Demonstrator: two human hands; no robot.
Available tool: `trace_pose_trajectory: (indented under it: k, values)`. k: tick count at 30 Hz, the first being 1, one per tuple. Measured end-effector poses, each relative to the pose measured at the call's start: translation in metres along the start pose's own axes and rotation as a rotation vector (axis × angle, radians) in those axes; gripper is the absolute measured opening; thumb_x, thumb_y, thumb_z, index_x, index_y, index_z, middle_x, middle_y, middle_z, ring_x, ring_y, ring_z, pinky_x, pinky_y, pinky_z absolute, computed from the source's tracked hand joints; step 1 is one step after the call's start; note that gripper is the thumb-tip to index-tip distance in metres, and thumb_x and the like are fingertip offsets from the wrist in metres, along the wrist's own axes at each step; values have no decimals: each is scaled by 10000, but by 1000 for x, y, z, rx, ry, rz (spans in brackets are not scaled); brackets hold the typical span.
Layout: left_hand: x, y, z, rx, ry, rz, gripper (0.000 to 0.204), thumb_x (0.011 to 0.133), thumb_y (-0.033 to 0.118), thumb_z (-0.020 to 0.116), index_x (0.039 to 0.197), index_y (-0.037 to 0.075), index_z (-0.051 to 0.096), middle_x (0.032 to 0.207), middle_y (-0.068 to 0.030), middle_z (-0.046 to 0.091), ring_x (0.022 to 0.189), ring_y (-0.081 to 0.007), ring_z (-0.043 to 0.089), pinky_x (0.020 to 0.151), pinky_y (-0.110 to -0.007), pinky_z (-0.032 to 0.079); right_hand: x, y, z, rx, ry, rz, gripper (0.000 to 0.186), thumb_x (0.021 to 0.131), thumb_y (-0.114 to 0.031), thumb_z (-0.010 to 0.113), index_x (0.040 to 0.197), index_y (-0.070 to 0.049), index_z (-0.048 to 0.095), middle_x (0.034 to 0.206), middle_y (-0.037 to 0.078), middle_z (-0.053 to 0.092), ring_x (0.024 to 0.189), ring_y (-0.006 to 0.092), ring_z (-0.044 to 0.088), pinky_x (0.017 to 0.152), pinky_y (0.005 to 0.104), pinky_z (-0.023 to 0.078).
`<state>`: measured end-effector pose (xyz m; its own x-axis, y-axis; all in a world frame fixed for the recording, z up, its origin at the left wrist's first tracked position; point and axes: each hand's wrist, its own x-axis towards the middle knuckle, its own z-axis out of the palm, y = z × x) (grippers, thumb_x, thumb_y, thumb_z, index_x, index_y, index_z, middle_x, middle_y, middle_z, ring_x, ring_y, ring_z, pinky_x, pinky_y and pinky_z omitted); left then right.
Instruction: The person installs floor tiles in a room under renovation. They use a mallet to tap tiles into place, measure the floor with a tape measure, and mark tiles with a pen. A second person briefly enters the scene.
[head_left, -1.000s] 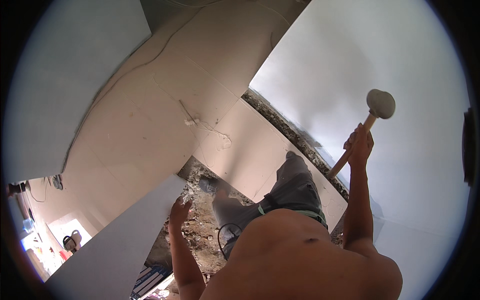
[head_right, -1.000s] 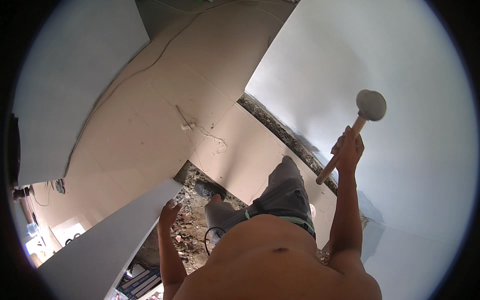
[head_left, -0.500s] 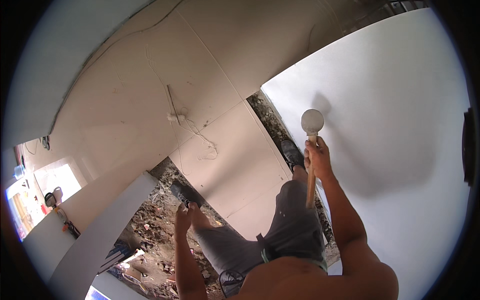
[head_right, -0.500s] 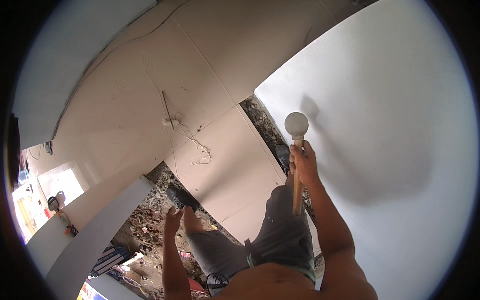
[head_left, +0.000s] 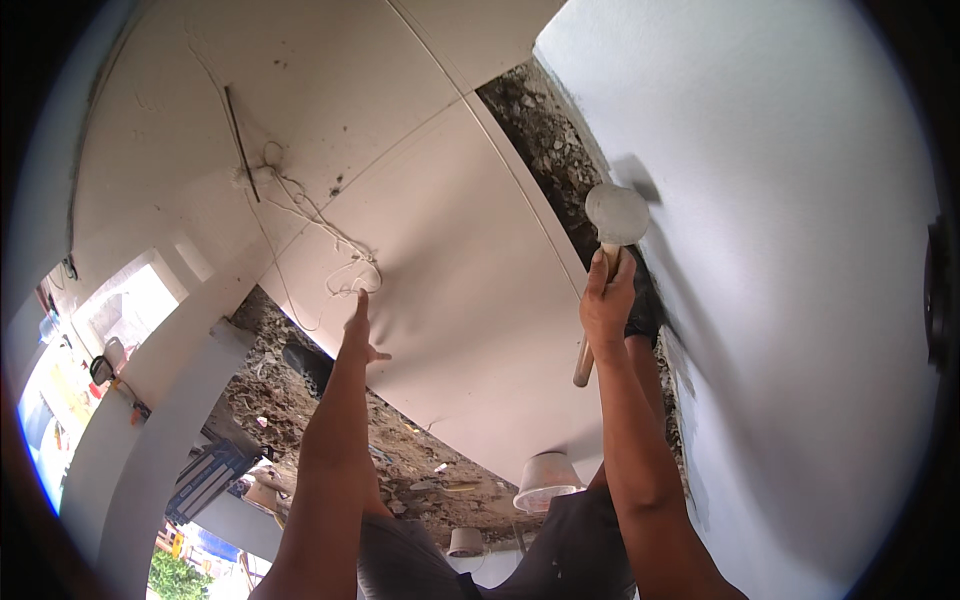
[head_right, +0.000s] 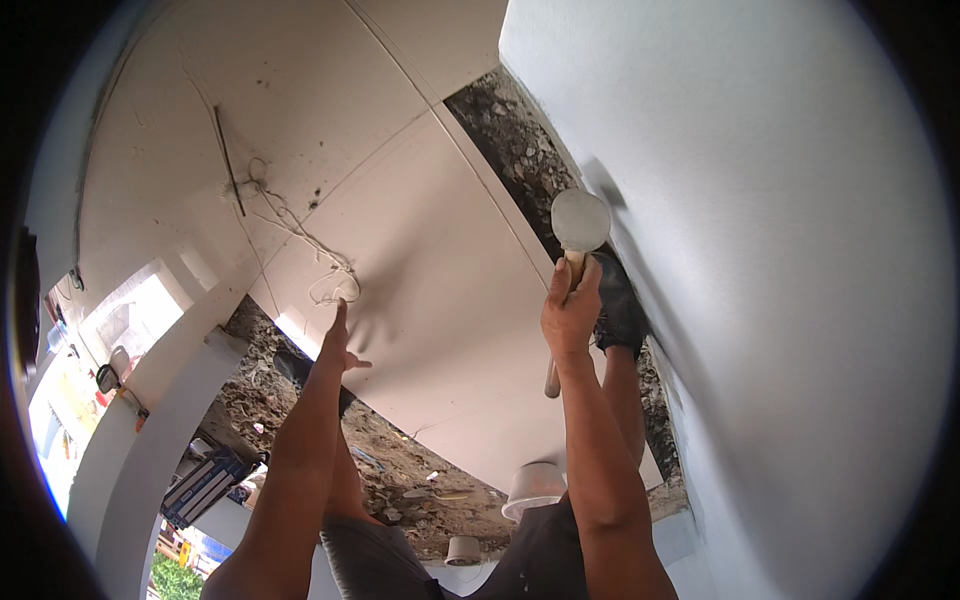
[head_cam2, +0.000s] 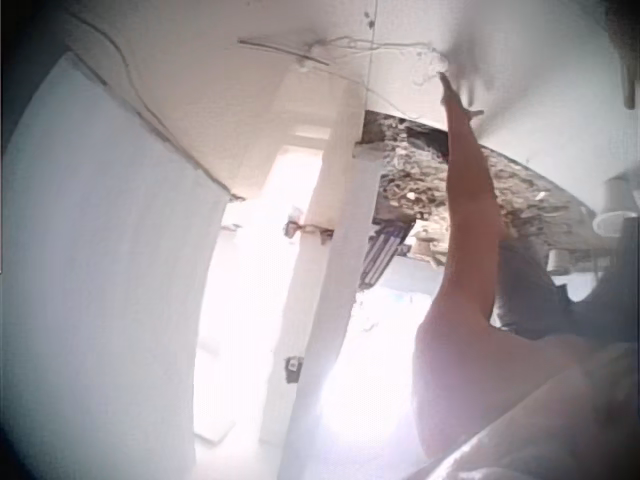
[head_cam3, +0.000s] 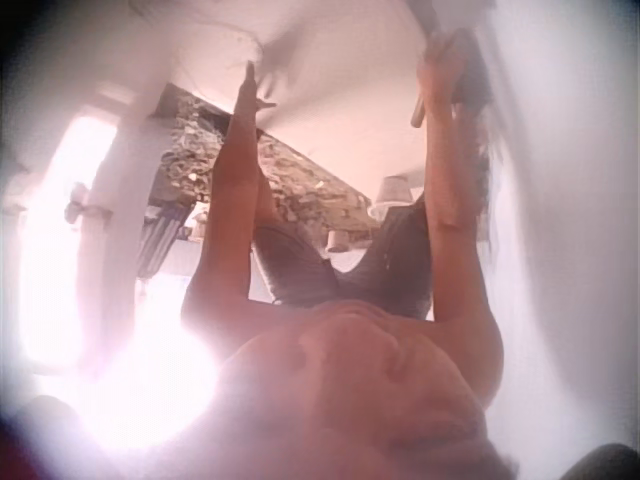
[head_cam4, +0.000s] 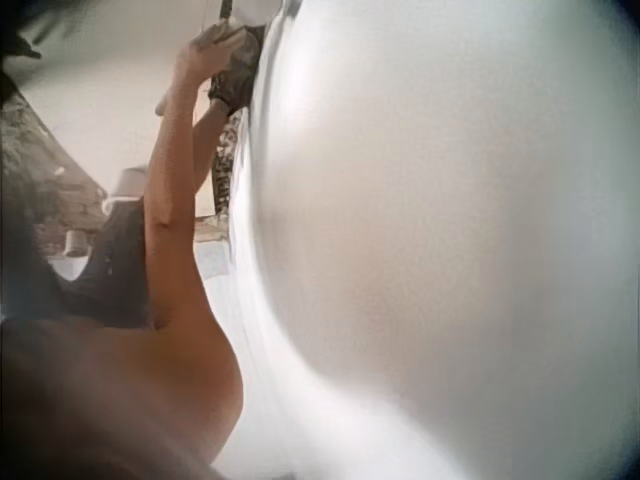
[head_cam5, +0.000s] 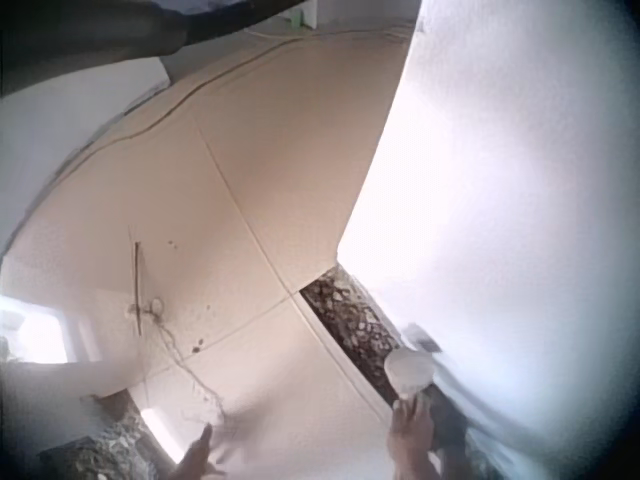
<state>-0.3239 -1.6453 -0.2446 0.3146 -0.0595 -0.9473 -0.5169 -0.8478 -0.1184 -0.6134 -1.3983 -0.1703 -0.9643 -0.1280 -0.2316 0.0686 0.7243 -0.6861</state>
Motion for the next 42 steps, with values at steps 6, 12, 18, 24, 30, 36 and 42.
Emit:
trace_pose_trajectory:
  k: [6,12,18,24,30,36,42]
  values:
    - [63,-6,3,-183,261,-77,1420,528,803,681,1472,85,-100,1511,-121,195,1337,-433,276,997,-699,327,11,29,21,27,-201,158,375,968,-364,521,991,10,505,763,148,576,664,276,572,655,388,473]
    - [67,-7,-5,-216,254,-129,1528,489,788,716,1421,93,-277,1537,-130,63,1326,-535,166,989,-723,304,12,22,45,58,-19,78,411,982,-397,479,884,2,479,669,110,547,607,235,581,593,358,480]
    - [80,-14,-20,-237,209,-84,1522,508,774,723,1398,125,-328,1543,-117,57,1319,-556,148,984,-743,274,26,4,26,144,-411,632,463,962,-417,516,898,41,515,709,121,589,662,250,613,638,308,501]
    - [62,-8,-10,-220,196,-69,1011,757,780,489,1501,191,140,1541,-108,102,1382,-493,86,949,-771,291,7,37,61,77,-83,216,437,971,-397,507,919,37,512,689,112,584,634,231,594,628,289,491]
    - [75,-11,-26,-205,0,-42,1215,692,760,594,1431,185,-180,1534,-107,130,1350,-495,170,960,-784,232,1,-4,35,209,-220,546,383,980,-362,501,917,15,503,643,70,536,631,197,579,617,296,468]
    - [81,-13,-23,-288,205,-88,1368,668,738,654,1391,132,-337,1527,-111,168,1334,-481,235,962,-787,213,-9,63,64,341,-66,156,387,981,-382,491,887,-7,487,677,54,530,592,171,529,568,293,440]
    - [79,-14,-25,-287,145,-82,1401,647,723,684,1382,128,-350,1531,-121,147,1332,-487,234,958,-794,222,-18,-3,38,553,-58,616,392,970,-422,504,788,-87,413,542,-34,389,401,66,388,348,245,337]
